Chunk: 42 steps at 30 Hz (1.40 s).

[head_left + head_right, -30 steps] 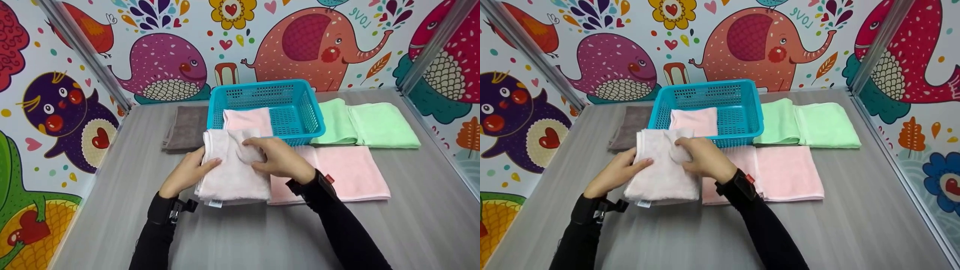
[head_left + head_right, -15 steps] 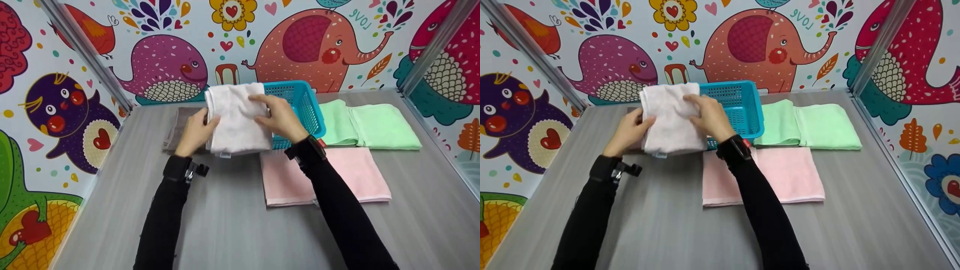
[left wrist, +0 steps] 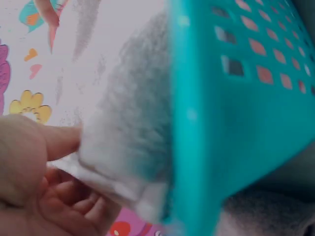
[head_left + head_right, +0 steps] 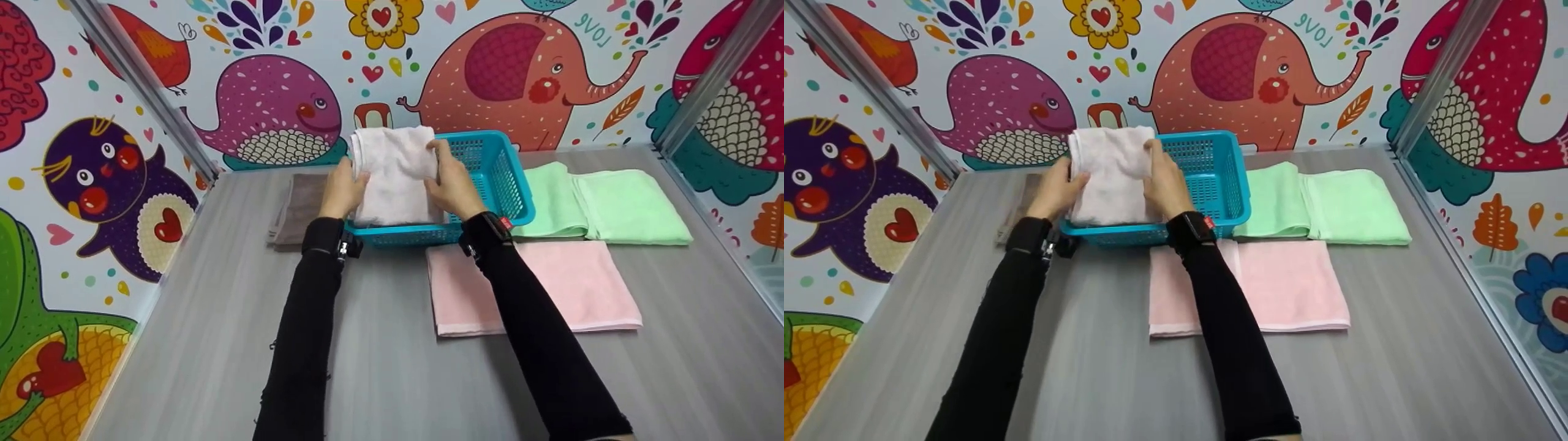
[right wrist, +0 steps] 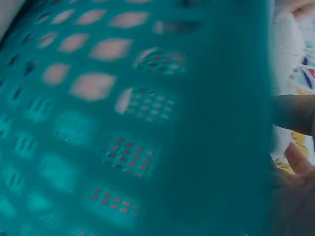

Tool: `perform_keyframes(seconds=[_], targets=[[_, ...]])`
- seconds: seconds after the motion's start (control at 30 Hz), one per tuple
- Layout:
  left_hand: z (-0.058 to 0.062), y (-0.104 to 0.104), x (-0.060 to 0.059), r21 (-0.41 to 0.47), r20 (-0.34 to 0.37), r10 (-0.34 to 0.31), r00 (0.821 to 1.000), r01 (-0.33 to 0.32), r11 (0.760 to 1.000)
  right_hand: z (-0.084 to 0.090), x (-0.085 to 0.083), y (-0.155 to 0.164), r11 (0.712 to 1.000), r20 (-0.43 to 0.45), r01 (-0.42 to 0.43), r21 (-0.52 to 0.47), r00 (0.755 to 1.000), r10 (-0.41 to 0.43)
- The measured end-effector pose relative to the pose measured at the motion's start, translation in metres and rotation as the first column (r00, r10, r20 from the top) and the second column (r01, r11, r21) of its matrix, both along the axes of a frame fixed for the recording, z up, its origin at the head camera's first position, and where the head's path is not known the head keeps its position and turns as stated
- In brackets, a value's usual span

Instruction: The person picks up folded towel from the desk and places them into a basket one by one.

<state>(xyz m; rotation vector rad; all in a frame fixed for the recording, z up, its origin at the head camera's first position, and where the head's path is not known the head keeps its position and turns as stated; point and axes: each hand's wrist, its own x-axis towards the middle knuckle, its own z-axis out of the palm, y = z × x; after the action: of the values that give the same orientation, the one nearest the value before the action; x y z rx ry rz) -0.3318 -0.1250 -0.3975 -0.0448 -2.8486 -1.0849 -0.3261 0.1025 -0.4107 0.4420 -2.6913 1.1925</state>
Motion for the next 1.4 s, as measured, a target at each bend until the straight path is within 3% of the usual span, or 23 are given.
perform_keyframes(seconds=[0.1, 0.2, 0.37, 0.63, 0.77, 0.87, 1.03, 1.13, 1.27, 1.4], targets=[[-0.009, 0.009, -0.002, -0.034, -0.033, 0.020, 0.999, -0.021, 0.999, -0.012, -0.002, 0.001, 1.000, 0.042, -0.011, 0.021, 0.999, 0.010], [-0.018, 0.017, -0.001, -0.146, -0.065, -0.028, 0.997, 0.019, 0.989, -0.021, -0.003, 0.001, 0.998, 0.084, -0.027, 0.050, 0.996, 0.022], [-0.030, 0.026, 0.001, -0.383, -0.052, -0.134, 0.990, 0.104, 0.918, -0.028, -0.004, 0.002, 0.996, 0.119, -0.027, 0.087, 0.993, 0.016], [-0.040, 0.029, 0.002, -0.581, 0.066, -0.110, 0.992, 0.127, 0.804, -0.031, -0.008, -0.001, 0.969, 0.244, -0.073, 0.236, 0.970, 0.014], [-0.039, 0.029, 0.000, -0.634, 0.155, -0.074, 0.985, 0.157, 0.757, -0.031, -0.009, -0.003, 0.959, 0.286, -0.087, 0.268, 0.958, 0.007], [-0.038, 0.029, -0.001, -0.659, 0.196, -0.066, 0.978, 0.181, 0.730, -0.029, -0.007, -0.003, 0.930, 0.291, -0.103, 0.352, 0.957, -0.004], [-0.039, 0.030, -0.002, -0.680, 0.178, -0.092, 0.980, 0.190, 0.708, -0.028, -0.006, -0.002, 0.876, 0.358, -0.152, 0.458, 0.934, -0.025], [-0.040, 0.032, -0.003, -0.698, 0.175, -0.095, 0.980, 0.192, 0.690, -0.026, -0.006, 0.000, 0.875, 0.428, -0.192, 0.444, 0.904, -0.018], [-0.040, 0.033, -0.005, -0.721, 0.224, -0.089, 0.970, 0.227, 0.655, -0.024, -0.005, 0.002, 0.885, 0.515, -0.236, 0.401, 0.857, -0.005], [-0.039, 0.033, -0.008, -0.724, 0.266, -0.088, 0.960, 0.259, 0.639, -0.025, -0.007, 0.002, 0.894, 0.535, -0.228, 0.384, 0.845, -0.014]])
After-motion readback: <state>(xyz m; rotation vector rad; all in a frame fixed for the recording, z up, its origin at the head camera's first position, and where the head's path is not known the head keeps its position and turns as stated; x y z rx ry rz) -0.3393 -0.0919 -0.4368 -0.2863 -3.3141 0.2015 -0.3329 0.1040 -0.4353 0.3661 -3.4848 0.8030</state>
